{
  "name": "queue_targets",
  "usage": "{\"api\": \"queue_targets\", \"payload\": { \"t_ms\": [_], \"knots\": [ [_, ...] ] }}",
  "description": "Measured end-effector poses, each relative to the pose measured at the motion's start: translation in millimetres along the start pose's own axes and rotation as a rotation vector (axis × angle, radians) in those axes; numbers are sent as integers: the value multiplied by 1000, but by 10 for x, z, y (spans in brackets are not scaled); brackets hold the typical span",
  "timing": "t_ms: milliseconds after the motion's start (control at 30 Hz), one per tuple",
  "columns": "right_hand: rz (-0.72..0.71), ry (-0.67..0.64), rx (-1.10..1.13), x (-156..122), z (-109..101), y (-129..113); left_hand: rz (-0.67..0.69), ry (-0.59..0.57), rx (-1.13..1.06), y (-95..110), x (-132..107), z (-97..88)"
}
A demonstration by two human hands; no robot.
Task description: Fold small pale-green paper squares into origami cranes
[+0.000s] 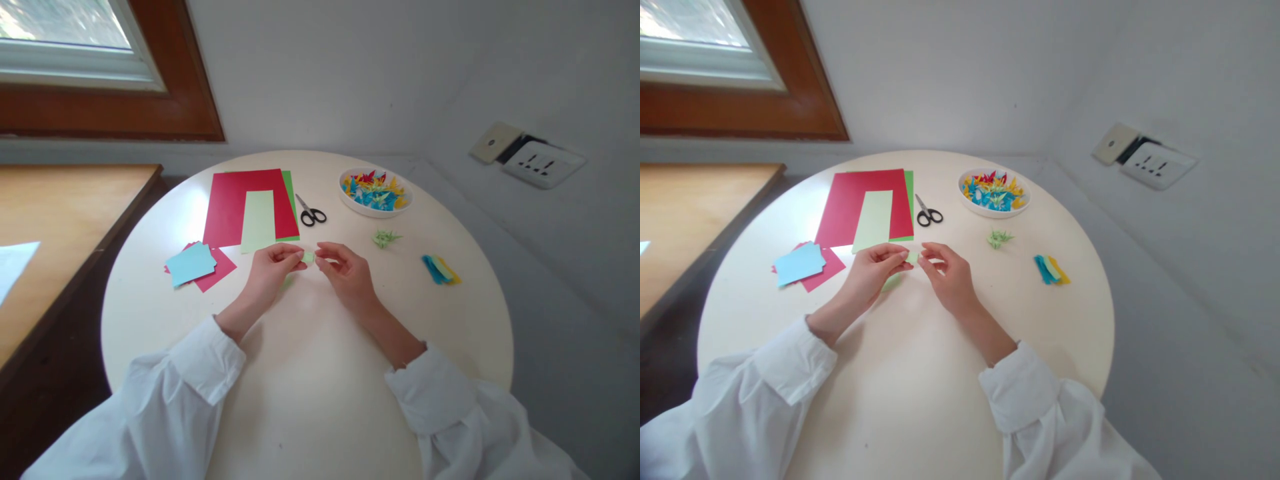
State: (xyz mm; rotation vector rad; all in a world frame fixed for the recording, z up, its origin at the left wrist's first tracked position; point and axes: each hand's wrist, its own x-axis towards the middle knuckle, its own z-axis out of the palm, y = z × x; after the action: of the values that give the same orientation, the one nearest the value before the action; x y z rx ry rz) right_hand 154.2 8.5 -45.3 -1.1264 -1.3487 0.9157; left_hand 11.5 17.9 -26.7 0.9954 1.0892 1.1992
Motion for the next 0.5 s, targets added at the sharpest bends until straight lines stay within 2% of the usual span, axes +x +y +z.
{"api": "queue_targets", "payload": {
  "t_ms": [267, 500],
  "knots": [
    [-178, -33, -125, -11, -28, -58, 5, -28, 4, 0, -3, 1],
    [-183, -17, -150, -12, -27, -57, 11, -62, 22, 8, -15, 4]
  ]
}}
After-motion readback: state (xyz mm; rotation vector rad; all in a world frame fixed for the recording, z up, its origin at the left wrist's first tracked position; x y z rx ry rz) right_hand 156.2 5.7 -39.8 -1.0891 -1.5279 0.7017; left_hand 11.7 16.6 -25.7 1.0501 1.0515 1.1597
